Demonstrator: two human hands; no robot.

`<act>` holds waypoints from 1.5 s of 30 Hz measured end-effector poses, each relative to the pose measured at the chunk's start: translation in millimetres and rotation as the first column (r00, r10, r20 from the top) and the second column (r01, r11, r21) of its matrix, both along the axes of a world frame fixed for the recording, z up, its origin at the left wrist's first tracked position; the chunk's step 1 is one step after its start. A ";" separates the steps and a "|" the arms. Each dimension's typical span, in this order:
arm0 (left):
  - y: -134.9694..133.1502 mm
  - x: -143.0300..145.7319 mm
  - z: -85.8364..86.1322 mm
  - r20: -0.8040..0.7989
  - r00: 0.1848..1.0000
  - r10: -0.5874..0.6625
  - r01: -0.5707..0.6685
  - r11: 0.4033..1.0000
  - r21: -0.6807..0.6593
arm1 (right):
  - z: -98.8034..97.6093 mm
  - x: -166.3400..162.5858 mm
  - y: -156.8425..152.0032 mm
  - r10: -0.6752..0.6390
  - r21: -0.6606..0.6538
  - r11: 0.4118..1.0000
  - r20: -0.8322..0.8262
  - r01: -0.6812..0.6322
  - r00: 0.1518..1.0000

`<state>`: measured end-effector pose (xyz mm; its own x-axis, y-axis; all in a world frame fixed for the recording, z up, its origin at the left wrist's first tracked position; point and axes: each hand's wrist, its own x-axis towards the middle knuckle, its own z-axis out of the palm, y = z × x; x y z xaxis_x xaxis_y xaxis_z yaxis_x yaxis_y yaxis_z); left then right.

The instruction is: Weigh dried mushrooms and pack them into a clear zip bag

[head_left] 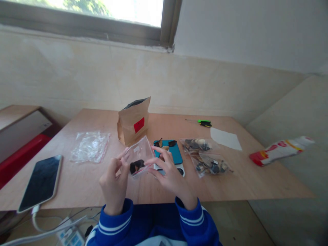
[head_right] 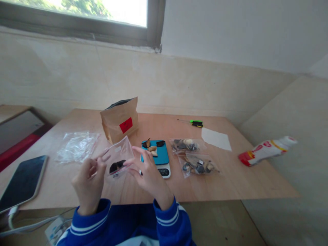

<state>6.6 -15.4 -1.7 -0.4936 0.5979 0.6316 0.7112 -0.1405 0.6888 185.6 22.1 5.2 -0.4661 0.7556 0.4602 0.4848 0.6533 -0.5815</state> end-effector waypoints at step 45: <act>6.3 21.6 -13.2 0.493 0.818 -0.297 0.332 0.943 0.018 | 30.8 -28.7 1.0 -0.075 0.036 0.995 -0.282 0.089 0.957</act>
<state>28.2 -9.0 -15.0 -0.5024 0.8047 0.3164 0.2109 -0.2409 0.9474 156.9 23.1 36.0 -0.2510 0.7596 0.6000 0.3601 0.6486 -0.6705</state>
